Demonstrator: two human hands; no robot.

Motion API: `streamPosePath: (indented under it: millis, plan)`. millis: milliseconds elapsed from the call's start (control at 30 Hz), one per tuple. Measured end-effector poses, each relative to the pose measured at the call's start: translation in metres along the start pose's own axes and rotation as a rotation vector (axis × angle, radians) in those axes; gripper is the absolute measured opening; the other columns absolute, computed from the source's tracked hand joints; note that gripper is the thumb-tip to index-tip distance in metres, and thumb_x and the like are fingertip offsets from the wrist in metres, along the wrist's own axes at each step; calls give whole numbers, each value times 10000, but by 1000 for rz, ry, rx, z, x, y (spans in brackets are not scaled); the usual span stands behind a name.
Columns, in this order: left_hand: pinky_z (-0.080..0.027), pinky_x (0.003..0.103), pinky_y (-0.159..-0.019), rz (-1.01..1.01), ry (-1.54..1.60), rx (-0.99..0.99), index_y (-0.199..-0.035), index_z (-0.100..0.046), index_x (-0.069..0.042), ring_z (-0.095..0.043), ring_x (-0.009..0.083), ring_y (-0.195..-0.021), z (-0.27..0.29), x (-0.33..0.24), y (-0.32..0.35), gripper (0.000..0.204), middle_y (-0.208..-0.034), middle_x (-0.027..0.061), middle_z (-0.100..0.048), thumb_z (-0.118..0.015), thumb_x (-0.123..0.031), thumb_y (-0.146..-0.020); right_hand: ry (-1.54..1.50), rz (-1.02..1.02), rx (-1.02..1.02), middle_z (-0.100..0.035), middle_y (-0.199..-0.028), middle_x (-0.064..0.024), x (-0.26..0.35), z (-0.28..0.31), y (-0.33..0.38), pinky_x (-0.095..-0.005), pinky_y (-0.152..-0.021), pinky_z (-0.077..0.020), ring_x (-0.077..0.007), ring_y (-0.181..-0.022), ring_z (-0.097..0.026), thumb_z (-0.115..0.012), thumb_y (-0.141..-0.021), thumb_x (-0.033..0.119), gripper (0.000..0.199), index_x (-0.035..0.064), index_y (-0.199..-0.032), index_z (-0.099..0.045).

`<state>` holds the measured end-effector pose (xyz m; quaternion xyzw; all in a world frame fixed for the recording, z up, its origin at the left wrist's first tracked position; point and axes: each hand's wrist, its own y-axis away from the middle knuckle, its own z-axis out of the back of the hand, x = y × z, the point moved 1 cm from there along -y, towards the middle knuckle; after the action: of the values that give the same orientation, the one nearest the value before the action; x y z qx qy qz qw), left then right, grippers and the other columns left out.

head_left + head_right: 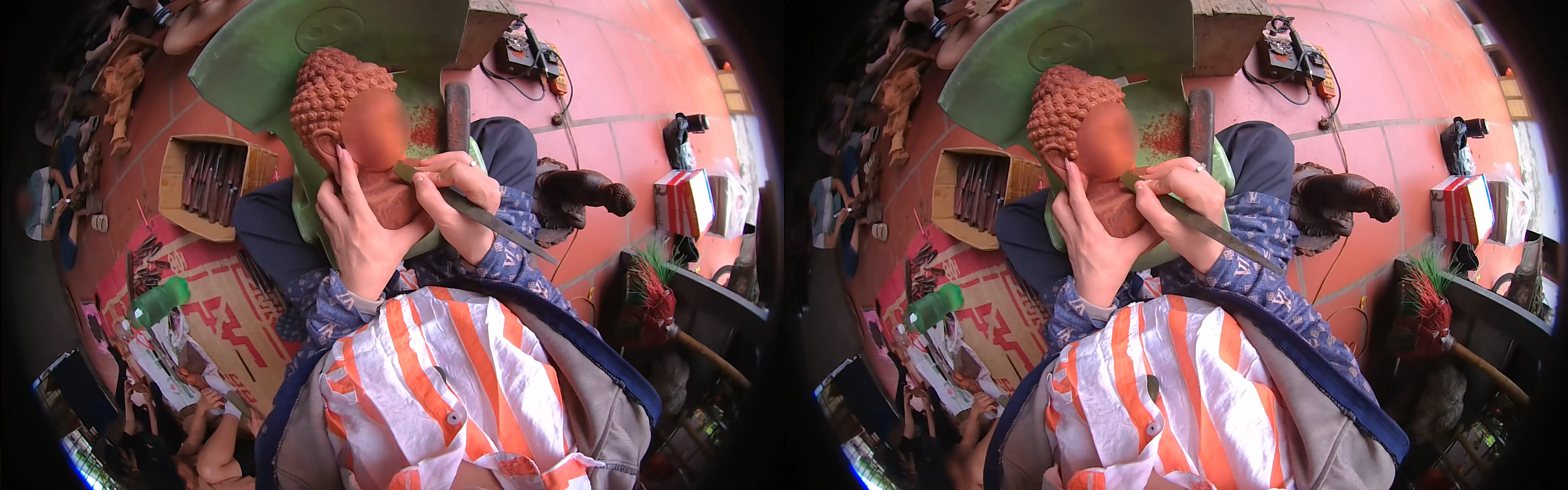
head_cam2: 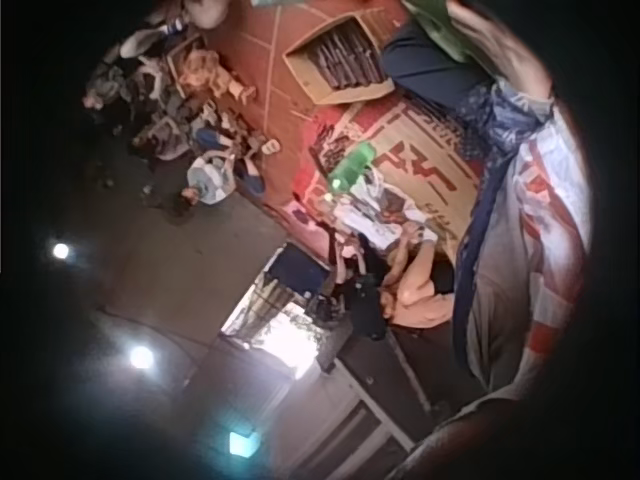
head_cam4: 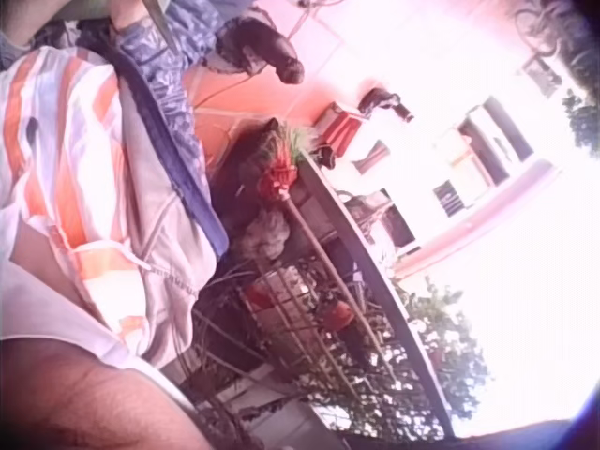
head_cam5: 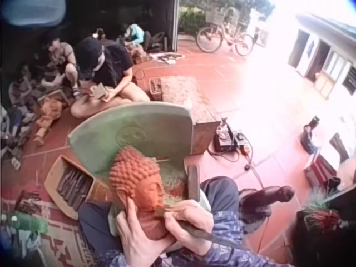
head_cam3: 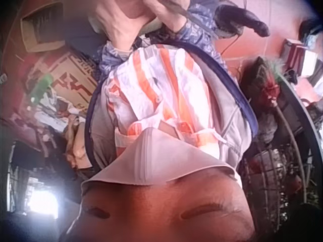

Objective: The person carves a reddish-brown clay Buddha head using various metal tools. They refine the facial features and hair curls, rotating the head as needed and switching between tools to shape the sculpture.

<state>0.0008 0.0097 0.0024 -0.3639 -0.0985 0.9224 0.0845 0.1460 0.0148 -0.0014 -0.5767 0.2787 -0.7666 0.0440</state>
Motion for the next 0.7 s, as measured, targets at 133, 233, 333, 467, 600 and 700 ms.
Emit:
streamPosePath:
  millis: [133,233,333,467,600,700]
  plan:
    - [-419,501,-912,-4,-5,2,-1496,-220,-90,-462,417,-1083,7,1,3,1213,-1201,238,-388,-880,-443,-540,10,61,-18,-667,-738,-113,16,-12,-26,-317,-666,-516,-250,-770,-666,-734,-721,4,108,5,-710,-627]
    - [-420,502,-907,1,-6,14,-1497,-219,-92,-462,418,-1077,5,-1,6,1218,-1193,237,-389,-879,-454,-539,20,62,-11,-669,-758,-126,7,-8,1,-318,-662,-517,-245,-757,-666,-735,-710,5,104,6,-710,-631]
    - [-421,502,-899,9,-15,13,-1497,-220,-93,-464,418,-1074,1,-5,6,1211,-1192,235,-390,-870,-478,-550,28,39,-7,-671,-772,-134,4,-1,11,-319,-663,-517,-243,-744,-663,-734,-708,2,105,4,-710,-629]
    - [-426,495,-893,13,-2,-4,-1495,-223,-92,-469,410,-1071,4,-1,5,1204,-1194,231,-392,-866,-483,-556,20,88,-17,-671,-764,-131,12,-10,-23,-318,-653,-513,-236,-732,-656,-739,-701,-7,121,7,-701,-618]
    - [-429,489,-891,-18,-18,2,-1496,-218,-90,-469,408,-1072,2,-2,5,1205,-1196,230,-391,-866,-479,-557,9,4,-13,-664,-744,-133,11,-4,4,-317,-650,-515,-241,-744,-663,-738,-709,-8,129,6,-699,-610]
    - [-430,489,-891,-11,-4,-4,-1495,-218,-88,-470,408,-1074,-1,-3,4,1202,-1197,229,-392,-867,-473,-559,-17,-12,-1,-666,-749,-135,5,1,5,-314,-652,-518,-240,-747,-666,-737,-710,-9,135,4,-696,-603]
